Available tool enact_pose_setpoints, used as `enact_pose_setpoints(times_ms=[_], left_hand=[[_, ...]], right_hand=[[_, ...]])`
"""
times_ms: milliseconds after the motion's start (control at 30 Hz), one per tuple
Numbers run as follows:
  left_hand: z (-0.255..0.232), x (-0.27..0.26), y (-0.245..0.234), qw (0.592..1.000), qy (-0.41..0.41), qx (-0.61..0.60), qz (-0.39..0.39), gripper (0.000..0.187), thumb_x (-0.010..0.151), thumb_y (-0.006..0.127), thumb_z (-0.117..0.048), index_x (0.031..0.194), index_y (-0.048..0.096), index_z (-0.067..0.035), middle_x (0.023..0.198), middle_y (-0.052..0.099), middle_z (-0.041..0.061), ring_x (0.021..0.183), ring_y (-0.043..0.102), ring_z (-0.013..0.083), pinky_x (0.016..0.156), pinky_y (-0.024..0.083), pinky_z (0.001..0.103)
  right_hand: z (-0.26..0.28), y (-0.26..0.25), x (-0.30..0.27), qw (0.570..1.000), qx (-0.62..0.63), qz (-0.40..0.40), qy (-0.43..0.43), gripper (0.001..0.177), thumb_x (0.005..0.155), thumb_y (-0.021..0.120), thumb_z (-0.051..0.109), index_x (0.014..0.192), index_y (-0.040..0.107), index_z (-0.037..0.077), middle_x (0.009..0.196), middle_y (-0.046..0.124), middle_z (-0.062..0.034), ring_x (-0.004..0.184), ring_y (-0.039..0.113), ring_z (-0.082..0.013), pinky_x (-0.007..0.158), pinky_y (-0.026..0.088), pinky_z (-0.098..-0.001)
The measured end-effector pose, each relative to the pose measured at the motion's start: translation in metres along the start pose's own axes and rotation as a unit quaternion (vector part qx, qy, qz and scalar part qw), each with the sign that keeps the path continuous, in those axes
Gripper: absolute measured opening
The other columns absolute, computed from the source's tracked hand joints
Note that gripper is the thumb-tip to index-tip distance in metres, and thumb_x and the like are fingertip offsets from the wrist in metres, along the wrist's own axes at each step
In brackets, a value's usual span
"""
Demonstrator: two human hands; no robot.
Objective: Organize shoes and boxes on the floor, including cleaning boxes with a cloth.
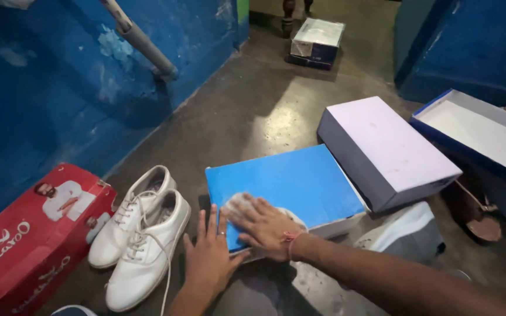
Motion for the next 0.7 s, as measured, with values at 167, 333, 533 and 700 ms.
enact_pose_setpoints(times_ms=[167,333,533,700], left_hand=[[0.002,0.005,0.005,0.999,0.016,-0.026,-0.013,0.117,0.079,0.058,-0.08,0.164,0.013,-0.012,0.173,0.011,0.006,0.153,0.013,0.0279,0.114,0.024,0.067],[0.003,0.013,0.021,0.997,0.029,-0.058,-0.031,0.113,0.082,0.057,-0.077,0.162,0.015,-0.008,0.172,0.014,0.009,0.153,0.016,0.0271,0.117,0.019,0.062],[0.007,0.013,0.032,0.995,0.013,-0.078,-0.064,0.122,0.078,0.06,-0.078,0.16,0.012,-0.001,0.17,0.012,0.02,0.152,0.015,0.0302,0.118,0.018,0.057],[0.004,0.014,0.027,0.995,-0.014,-0.096,-0.026,0.131,0.075,0.064,-0.077,0.159,0.006,0.005,0.171,0.013,0.019,0.153,0.014,0.0283,0.119,0.018,0.056]], right_hand=[[-0.116,0.01,-0.028,0.998,-0.033,0.032,0.05,0.067,0.104,0.04,0.045,0.163,0.025,0.016,0.17,0.015,-0.017,0.158,0.011,-0.0381,0.125,0.008,-0.0518],[-0.175,-0.023,-0.055,0.908,-0.056,-0.036,0.413,0.068,0.101,0.035,0.05,0.16,0.023,0.019,0.169,0.007,-0.0128,0.154,-0.001,-0.0396,0.12,0.001,-0.0574],[-0.13,0.013,0.026,0.857,-0.159,-0.147,0.467,0.073,0.099,0.042,0.048,0.156,0.037,0.003,0.165,0.032,-0.0187,0.152,0.026,-0.0398,0.117,0.022,-0.0568],[-0.03,0.043,0.098,0.985,-0.125,-0.119,0.016,0.058,0.105,0.049,0.032,0.158,0.047,0.008,0.168,0.038,-0.017,0.155,0.032,-0.0356,0.125,0.027,-0.0521]])
Point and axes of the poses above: each hand's wrist, its own x-axis towards the middle knuckle, its own y-axis out of the palm, z = x × y, the point moved 3 cm from there along x, towards the middle knuckle
